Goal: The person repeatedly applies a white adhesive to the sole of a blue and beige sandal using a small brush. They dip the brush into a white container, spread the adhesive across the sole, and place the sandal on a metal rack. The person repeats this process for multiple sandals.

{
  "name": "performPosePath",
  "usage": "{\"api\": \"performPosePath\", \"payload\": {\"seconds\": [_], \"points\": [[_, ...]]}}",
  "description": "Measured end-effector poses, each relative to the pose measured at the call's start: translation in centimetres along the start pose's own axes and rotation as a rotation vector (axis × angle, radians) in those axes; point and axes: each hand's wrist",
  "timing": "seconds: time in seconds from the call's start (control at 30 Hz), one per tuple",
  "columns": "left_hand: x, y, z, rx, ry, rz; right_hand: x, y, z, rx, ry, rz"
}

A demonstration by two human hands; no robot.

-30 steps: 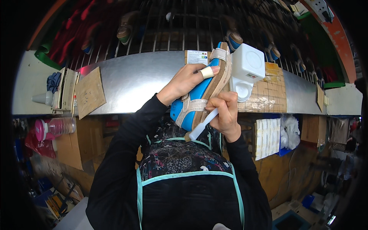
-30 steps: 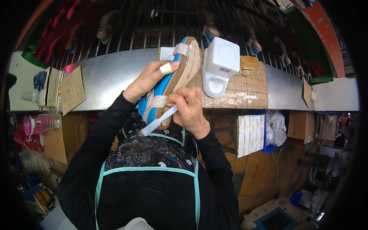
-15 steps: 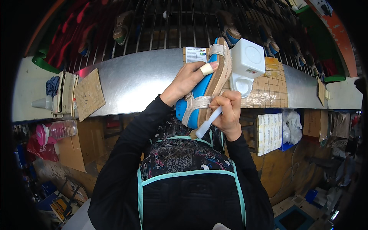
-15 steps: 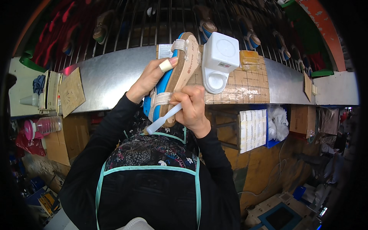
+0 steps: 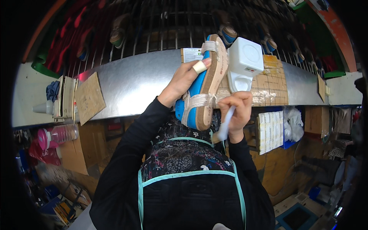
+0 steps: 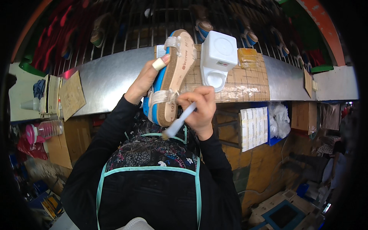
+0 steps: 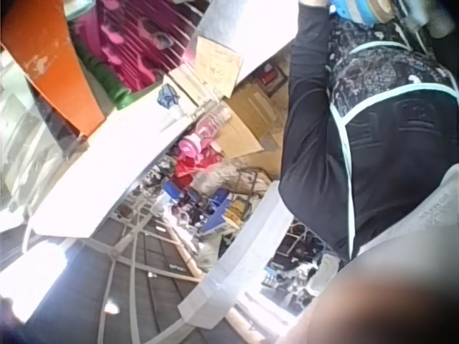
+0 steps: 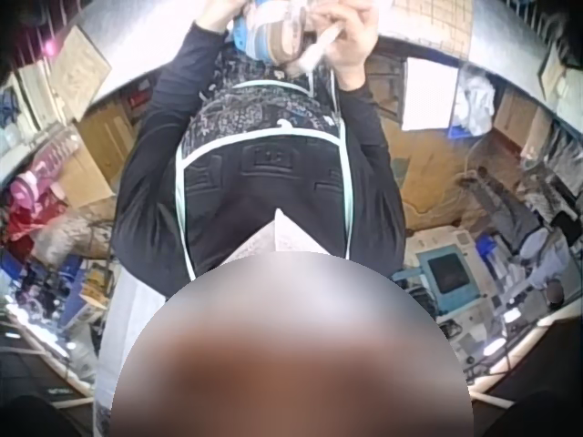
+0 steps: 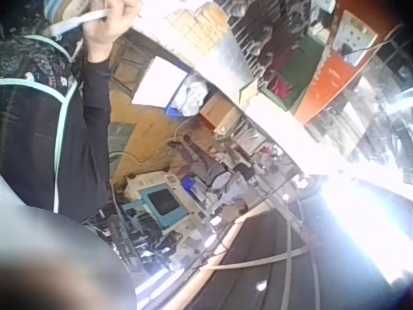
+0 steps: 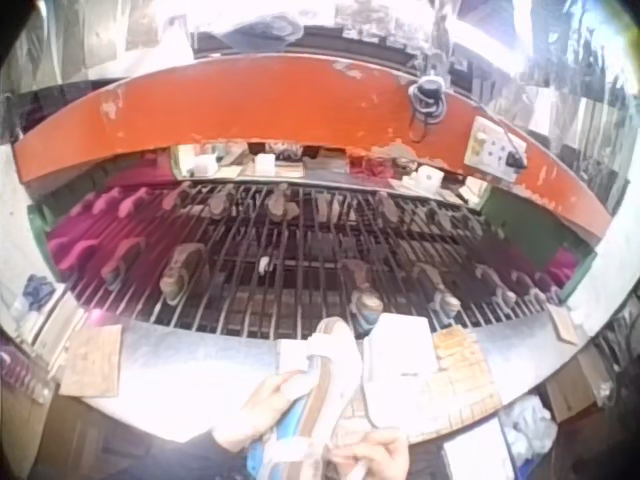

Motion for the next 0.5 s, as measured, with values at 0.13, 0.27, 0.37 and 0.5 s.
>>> {"api": "performPosePath", "payload": {"seconds": [0.13, 0.27, 0.37, 0.5], "points": [[0.2, -0.6, 0.6, -0.096, 0.034, 0.112, -4.4, -2.6, 1.4, -0.243, 0.539, -0.07], [-0.6, -1.0, 1.8, -0.196, 0.033, 0.248, -9.9, -5.6, 4.4, -0.428, 0.926, -0.073], [-1.5, -1.1, 2.2, -0.188, -0.04, 0.354, -13.0, -6.3, 5.7, -0.461, 0.917, -0.092], [-2.0, -1.0, 2.5, -0.202, 0.037, 0.419, -14.1, -6.6, 6.5, -0.467, 0.948, -0.16]]}}
Point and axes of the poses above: each hand's wrist, its own z-axis away from the middle knuckle, its own y-axis out of the palm, x = y × z, and after that the axes turned 14 degrees about y, right-handed
